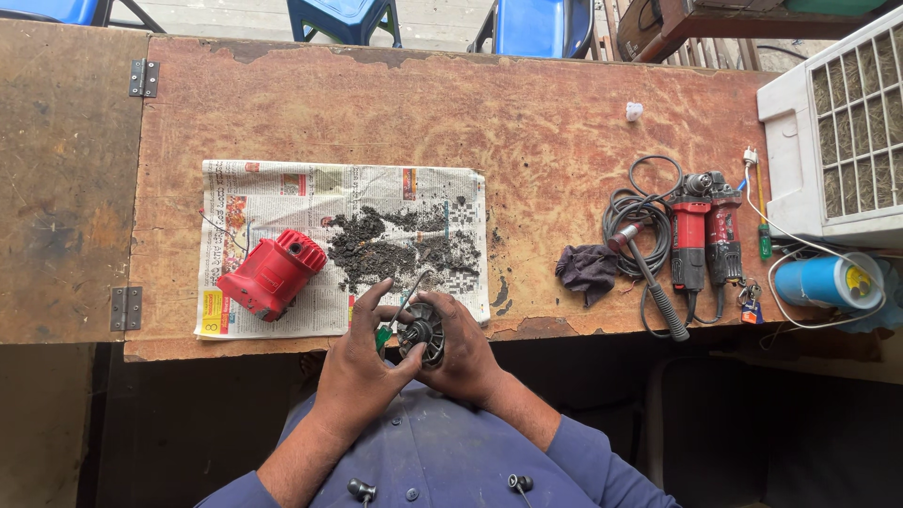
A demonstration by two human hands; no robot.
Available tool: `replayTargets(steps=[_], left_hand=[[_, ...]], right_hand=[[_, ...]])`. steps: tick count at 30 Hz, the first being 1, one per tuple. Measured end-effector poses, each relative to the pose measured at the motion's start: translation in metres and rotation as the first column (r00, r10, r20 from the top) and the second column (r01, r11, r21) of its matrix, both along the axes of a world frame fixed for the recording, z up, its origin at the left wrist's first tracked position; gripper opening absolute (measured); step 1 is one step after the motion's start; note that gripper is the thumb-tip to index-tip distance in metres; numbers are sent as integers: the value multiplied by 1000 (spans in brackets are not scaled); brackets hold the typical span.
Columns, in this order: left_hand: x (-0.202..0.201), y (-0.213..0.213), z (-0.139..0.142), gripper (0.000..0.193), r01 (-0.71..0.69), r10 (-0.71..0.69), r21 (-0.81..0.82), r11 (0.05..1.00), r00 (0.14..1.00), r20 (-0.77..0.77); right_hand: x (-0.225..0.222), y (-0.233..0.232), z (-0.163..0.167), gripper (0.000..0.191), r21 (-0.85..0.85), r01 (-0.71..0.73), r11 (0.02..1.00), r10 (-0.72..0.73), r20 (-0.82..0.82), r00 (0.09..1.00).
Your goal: The person holds a red power tool motor housing over a sheet of newspaper and scrapes accumulated dark debris out of its interior with a screwdriver, letting the debris fall onto the paper. They periodically tap out loose material, scrape the fan component, and continue clearing the housing cavity.
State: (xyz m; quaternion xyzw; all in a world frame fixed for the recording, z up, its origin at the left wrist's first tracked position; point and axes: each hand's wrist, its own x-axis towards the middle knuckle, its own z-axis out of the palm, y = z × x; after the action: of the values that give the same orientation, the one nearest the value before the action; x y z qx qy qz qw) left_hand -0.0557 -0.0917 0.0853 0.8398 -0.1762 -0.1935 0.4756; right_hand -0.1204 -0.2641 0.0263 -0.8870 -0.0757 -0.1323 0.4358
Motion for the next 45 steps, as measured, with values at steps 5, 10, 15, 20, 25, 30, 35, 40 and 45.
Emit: replayTargets(steps=[5, 10, 15, 20, 25, 30, 35, 40, 45], left_hand=[[0, -2, 0, 93, 2, -2, 3, 1000, 1000, 3], [1, -3, 0, 94, 12, -12, 24, 1000, 1000, -23], [1, -5, 0, 95, 6, -5, 12, 1000, 1000, -14], [2, -7, 0, 95, 0, 0, 10, 1000, 1000, -26], [3, -9, -2, 95, 1, 0, 27, 1000, 1000, -21], [6, -10, -4, 95, 7, -7, 33, 999, 1000, 5], [9, -13, -5, 94, -9, 11, -47, 999, 999, 54], [17, -4, -4, 67, -151, 151, -1, 989, 988, -13], [23, 20, -11, 42, -260, 260, 12, 966, 962, -85]], right_hand=[[1, -1, -2, 95, 2, 4, 1000, -4, 8, 1000], [1, -3, -3, 95, 18, -14, 1000, 14, -5, 1000], [2, -4, -2, 95, 24, -18, 1000, 18, -16, 1000], [3, -6, -2, 96, 9, -19, 1000, 19, 24, 1000], [4, -8, -4, 95, 14, -12, 1000, 13, -33, 999], [6, -10, -6, 94, 10, 3, 1000, -3, -50, 999], [8, -16, -18, 95, -51, -17, 999, 15, -31, 999], [34, -54, -42, 90, -288, 63, 956, -90, -82, 993], [82, -119, -58, 84, -345, 419, 840, -542, -508, 669]])
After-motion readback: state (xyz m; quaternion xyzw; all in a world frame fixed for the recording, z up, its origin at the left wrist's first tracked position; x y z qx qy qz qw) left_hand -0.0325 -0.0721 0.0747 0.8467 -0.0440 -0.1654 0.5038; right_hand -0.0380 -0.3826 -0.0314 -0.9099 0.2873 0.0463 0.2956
